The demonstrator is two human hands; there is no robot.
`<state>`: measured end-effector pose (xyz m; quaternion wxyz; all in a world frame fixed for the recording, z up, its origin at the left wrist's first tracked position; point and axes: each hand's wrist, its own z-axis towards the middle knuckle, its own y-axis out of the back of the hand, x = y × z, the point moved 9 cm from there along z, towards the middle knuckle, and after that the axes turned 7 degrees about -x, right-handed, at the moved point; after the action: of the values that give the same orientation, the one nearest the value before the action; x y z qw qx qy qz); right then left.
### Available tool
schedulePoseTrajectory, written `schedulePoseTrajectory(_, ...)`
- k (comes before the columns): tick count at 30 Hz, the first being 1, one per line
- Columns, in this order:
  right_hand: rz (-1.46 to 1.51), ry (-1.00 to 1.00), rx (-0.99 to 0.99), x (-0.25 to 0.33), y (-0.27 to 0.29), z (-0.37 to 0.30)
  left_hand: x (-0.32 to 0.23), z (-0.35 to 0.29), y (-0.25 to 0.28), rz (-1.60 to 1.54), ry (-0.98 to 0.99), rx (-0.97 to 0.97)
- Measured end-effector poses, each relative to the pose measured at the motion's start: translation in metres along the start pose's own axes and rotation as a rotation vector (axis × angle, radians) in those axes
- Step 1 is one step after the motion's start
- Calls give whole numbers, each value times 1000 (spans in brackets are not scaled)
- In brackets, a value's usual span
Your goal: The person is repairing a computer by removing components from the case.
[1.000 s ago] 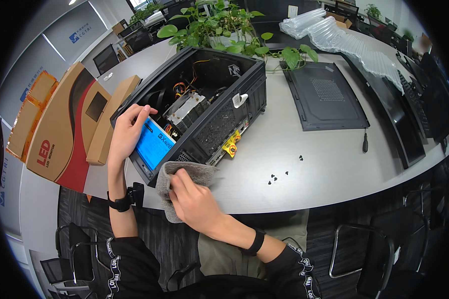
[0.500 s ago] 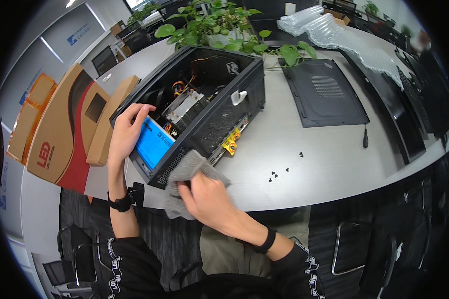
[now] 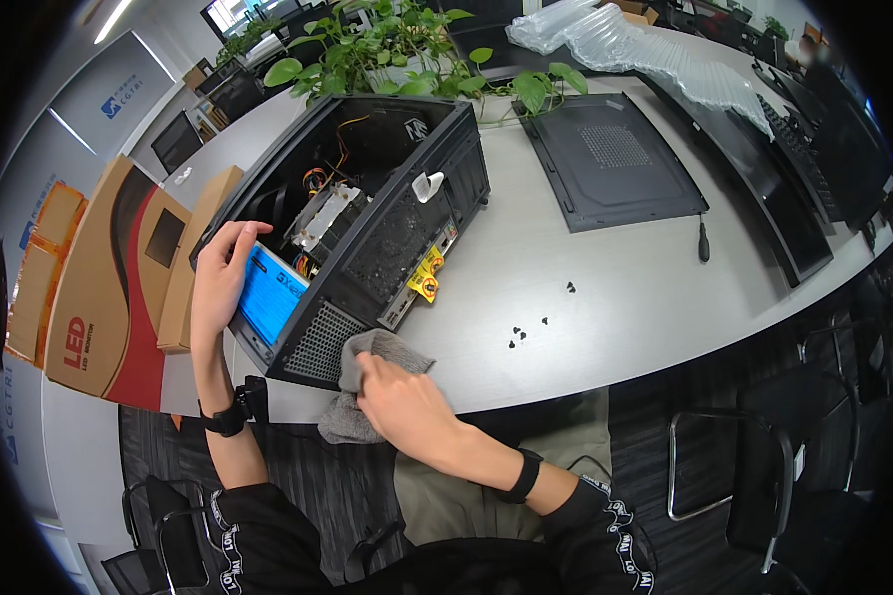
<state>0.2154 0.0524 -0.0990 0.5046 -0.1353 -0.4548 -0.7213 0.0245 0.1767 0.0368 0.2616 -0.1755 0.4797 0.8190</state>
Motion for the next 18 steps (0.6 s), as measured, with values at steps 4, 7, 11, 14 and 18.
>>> schedulePoseTrajectory(4, 171, -91, -222, -7, 35, 14, 1, -2, 0, -9, -11, -10)
schedulePoseTrajectory(7, 230, 75, -267, 12, 48, 35, -2, -3, -1, 0, -20, 7)
schedulePoseTrajectory(11, 85, 208, -329, 33, 56, 57, -2, 0, -7, -18, 4, 16)
schedulePoseTrajectory(14, 92, 121, -226, 26, 39, 58, -1, 0, 0, -8, 16, 20)
schedulePoseTrajectory(18, 116, 15, -134, 7, 23, 43, 1, 2, 1, -7, -16, 6)
